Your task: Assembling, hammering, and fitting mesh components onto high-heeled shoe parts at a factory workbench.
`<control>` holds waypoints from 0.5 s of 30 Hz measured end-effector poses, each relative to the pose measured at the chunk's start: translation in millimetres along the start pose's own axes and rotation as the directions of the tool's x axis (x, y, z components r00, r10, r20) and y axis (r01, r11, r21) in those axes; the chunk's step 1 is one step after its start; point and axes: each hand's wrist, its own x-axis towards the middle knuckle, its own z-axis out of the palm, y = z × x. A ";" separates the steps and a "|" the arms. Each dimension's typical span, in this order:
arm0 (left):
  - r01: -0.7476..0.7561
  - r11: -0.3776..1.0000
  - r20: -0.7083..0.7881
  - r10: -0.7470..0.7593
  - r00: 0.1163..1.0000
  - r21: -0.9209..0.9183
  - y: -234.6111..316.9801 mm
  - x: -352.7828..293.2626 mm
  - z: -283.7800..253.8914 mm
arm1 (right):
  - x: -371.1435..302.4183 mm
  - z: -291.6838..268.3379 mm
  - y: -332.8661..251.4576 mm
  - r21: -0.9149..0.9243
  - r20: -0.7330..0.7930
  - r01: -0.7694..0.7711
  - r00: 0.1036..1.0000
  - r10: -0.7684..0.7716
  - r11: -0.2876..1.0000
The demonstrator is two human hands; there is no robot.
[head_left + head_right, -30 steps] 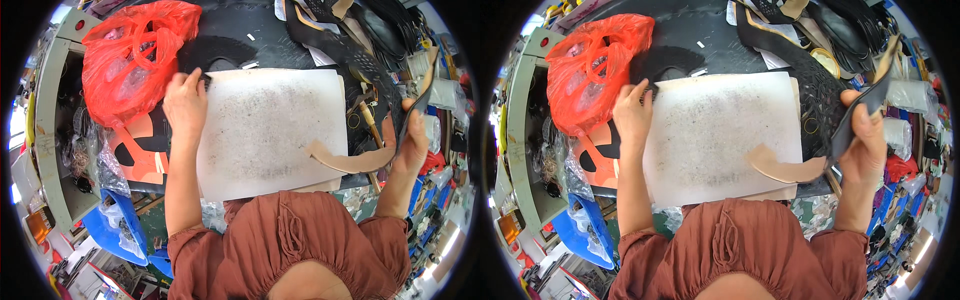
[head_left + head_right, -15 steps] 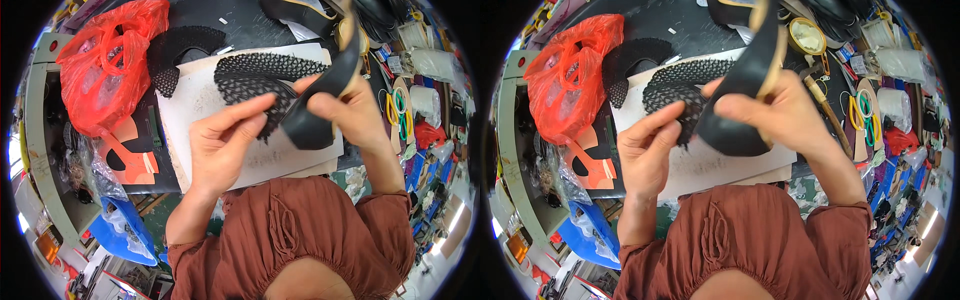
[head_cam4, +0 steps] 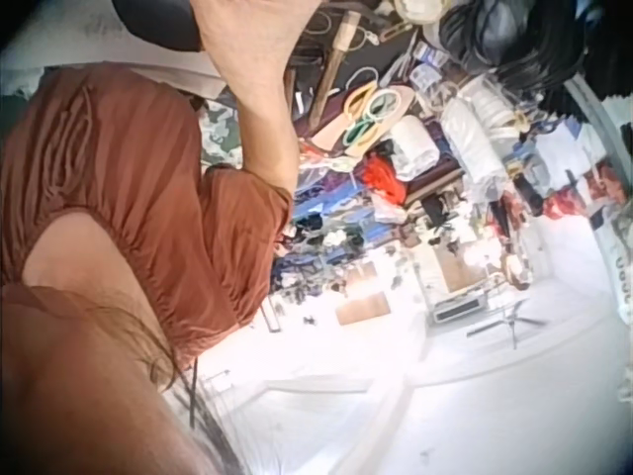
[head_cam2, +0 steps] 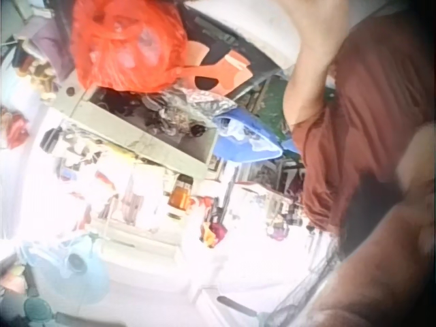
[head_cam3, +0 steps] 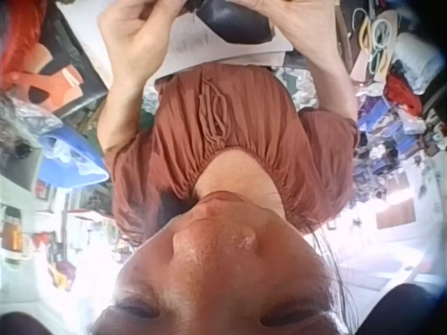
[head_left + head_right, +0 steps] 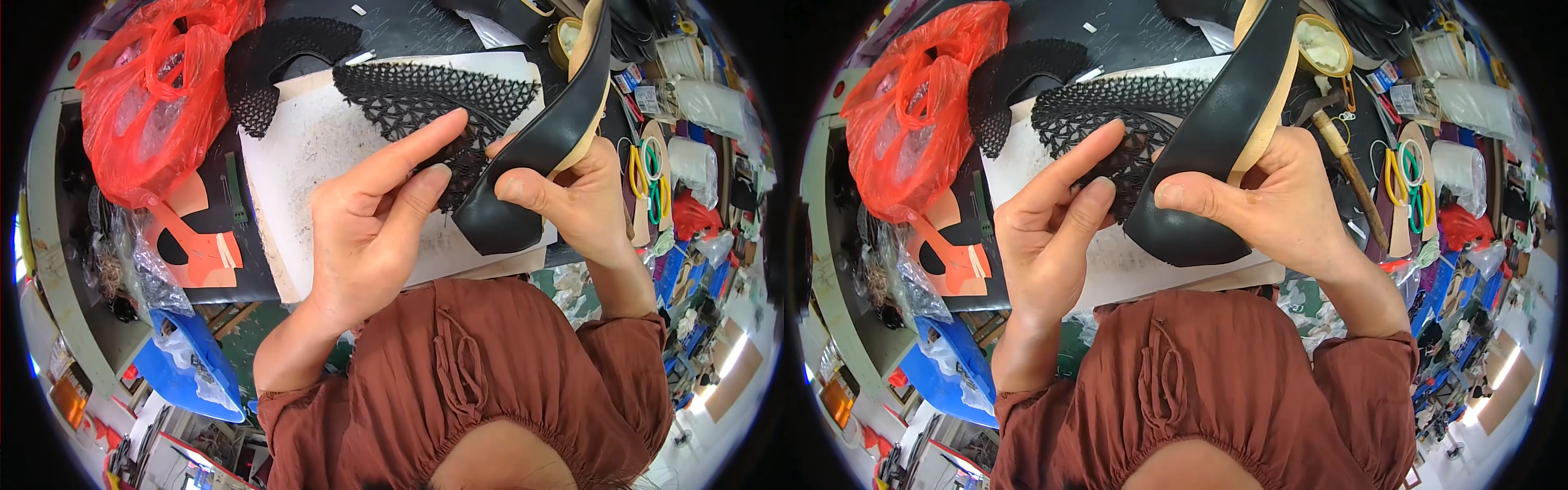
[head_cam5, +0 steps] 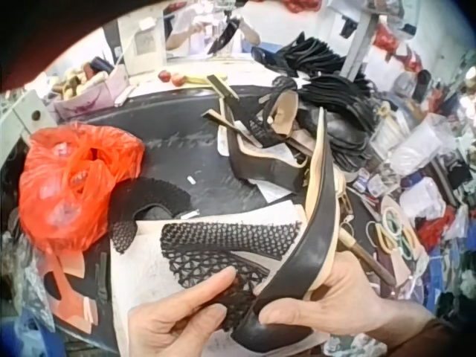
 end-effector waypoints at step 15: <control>-0.110 0.994 0.040 0.110 0.993 0.019 -0.5 -2.1 7.0 | 0.7 6.6 10.9 -0.323 -0.050 0.361 0.917 -0.396 0.875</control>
